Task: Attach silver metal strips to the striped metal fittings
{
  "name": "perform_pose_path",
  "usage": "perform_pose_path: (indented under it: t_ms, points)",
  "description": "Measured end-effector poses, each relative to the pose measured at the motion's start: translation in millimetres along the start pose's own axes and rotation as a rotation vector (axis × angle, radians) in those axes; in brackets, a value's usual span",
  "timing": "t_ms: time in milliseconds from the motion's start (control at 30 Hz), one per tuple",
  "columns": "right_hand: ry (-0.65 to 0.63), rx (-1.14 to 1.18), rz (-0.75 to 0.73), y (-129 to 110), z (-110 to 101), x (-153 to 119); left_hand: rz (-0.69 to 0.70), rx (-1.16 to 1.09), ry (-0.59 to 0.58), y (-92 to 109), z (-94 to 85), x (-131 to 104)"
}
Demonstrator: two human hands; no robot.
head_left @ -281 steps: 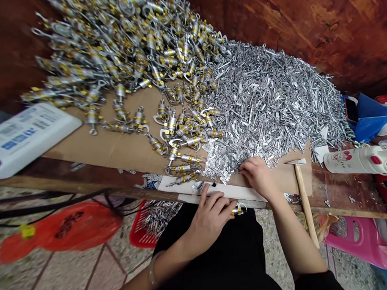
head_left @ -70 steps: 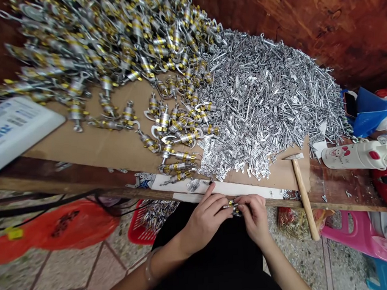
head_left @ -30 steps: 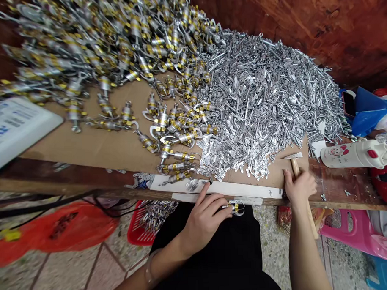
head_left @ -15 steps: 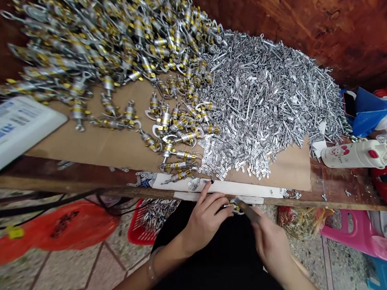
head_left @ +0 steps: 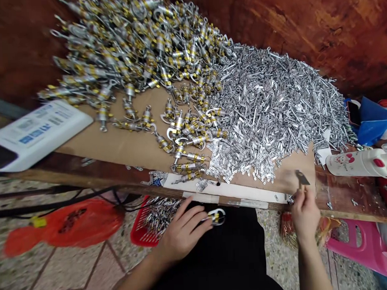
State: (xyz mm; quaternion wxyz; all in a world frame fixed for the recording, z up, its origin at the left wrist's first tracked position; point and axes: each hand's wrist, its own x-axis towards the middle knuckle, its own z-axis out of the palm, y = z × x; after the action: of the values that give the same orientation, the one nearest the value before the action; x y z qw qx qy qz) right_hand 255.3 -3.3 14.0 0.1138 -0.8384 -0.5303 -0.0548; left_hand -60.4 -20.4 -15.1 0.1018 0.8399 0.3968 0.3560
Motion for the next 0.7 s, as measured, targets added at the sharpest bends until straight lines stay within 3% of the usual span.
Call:
perform_pose_path:
  t_ms: [100, 167, 333, 500, 600, 700]
  points:
    - [0.169, -0.102, -0.086, 28.8, 16.8, 35.3, -0.055, 0.198, -0.06, -15.9, -23.0, -28.4]
    - [0.236, -0.132, -0.123, 39.7, 27.9, 49.1, -0.061, 0.238, -0.079, -21.9, -33.8, -32.0]
    - [0.233, -0.087, -0.127, 40.5, 36.6, 57.5, -0.199, 0.332, 0.128, -33.0, -31.6, 9.6]
    - [0.241, 0.169, -0.201, -1.7, 15.3, 38.2, -0.24, 0.376, 0.164, -47.0, -15.2, 41.9]
    - [-0.006, 0.404, -0.347, -46.0, 8.4, 18.4, -0.176, 0.262, 0.223, -37.7, -16.1, 47.7]
    - [-0.18, 0.379, -0.367, -83.0, 12.2, 6.0, -0.13, 0.053, 0.208, -15.1, -16.6, 54.3]
